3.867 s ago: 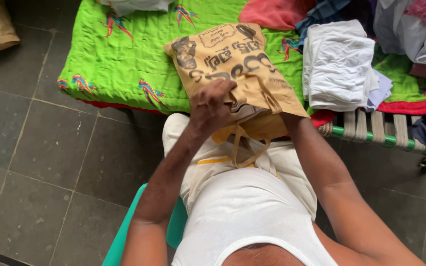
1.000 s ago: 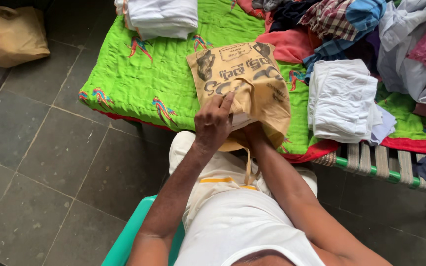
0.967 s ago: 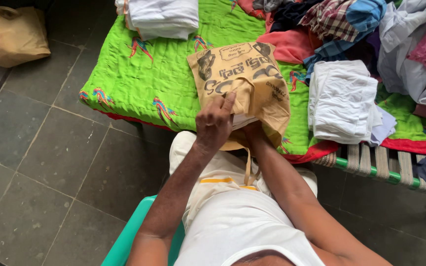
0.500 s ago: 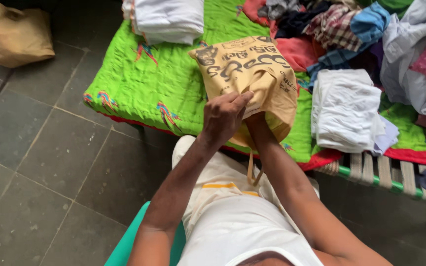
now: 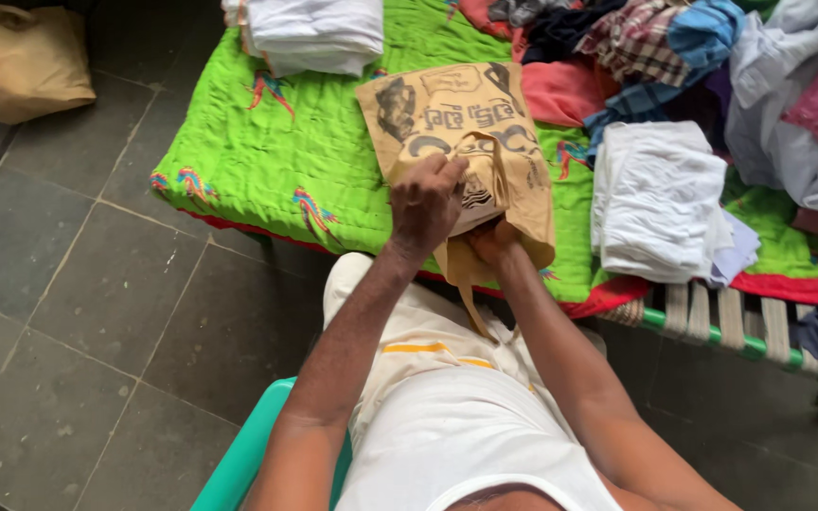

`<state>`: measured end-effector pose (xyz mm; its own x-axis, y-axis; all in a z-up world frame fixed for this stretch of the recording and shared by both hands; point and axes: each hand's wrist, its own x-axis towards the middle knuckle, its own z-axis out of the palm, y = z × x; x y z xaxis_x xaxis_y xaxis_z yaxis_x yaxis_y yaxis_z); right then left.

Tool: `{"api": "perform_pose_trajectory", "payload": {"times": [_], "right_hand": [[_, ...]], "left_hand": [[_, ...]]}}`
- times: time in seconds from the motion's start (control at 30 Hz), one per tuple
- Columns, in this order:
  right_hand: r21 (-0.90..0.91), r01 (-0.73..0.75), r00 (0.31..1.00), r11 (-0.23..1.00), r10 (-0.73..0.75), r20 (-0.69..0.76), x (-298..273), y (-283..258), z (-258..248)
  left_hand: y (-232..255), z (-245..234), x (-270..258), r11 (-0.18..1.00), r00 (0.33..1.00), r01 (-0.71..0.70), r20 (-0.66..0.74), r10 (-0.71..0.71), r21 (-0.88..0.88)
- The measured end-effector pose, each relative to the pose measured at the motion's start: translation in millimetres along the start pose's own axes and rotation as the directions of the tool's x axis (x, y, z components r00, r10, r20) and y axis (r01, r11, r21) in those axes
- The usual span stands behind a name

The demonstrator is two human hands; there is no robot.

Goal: The person opens a brown paper bag, takes out a folded white garment, unfolds it by hand to check it, and places it back inside the bag.

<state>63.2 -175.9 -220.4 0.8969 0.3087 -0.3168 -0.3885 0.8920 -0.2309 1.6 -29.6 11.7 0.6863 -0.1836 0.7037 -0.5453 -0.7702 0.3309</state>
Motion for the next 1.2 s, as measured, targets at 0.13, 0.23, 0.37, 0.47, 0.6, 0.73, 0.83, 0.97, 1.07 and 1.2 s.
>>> {"api": "perform_pose_trajectory", "payload": {"times": [0.13,0.23,0.37,0.47,0.6,0.73,0.83,0.97,1.07,1.2], "right_hand": [[-0.255,-0.125,0.881,0.959,-0.010,-0.473,-26,-1,-56],[-0.391,-0.003,0.921,0.920,-0.150,-0.359,-46,-2,-61],[-0.667,0.197,0.969,0.718,-0.248,0.020,-40,-8,-3],[-0.863,0.359,0.922,0.356,-0.280,0.268,-24,-33,52],[-0.903,0.378,0.863,-0.204,-0.274,0.423,12,-90,107],[-0.852,0.272,0.882,-0.447,-0.237,0.406,24,-121,118],[-0.824,0.238,0.887,-0.514,-0.231,0.400,26,-130,117],[-0.800,0.216,0.879,-0.559,-0.246,0.409,29,-135,119],[-0.775,0.266,0.863,-0.573,-0.216,0.456,31,-129,124],[-0.709,0.385,0.812,-0.591,-0.147,0.564,37,-120,139]], "left_hand": [[3,-1,11,0.997,0.997,-0.058,-0.042,0.060,0.054],[10,5,10,0.996,0.997,-0.071,-0.030,0.072,0.044],[18,10,-1,0.999,0.999,-0.037,-0.001,0.037,-0.028],[19,4,-7,0.998,0.999,0.043,-0.009,-0.042,0.052],[11,-1,-9,0.996,0.998,0.011,-0.063,-0.006,0.084],[23,10,-7,0.999,0.997,0.025,-0.072,-0.023,0.031],[56,29,-20,0.996,0.999,0.034,-0.007,-0.035,-0.086],[74,59,-37,0.955,0.915,-0.286,-0.271,0.297,0.083],[45,74,-25,0.944,0.991,-0.063,-0.089,0.096,0.324],[-5,75,-3,0.894,0.980,-0.084,-0.128,0.155,0.441]]}}
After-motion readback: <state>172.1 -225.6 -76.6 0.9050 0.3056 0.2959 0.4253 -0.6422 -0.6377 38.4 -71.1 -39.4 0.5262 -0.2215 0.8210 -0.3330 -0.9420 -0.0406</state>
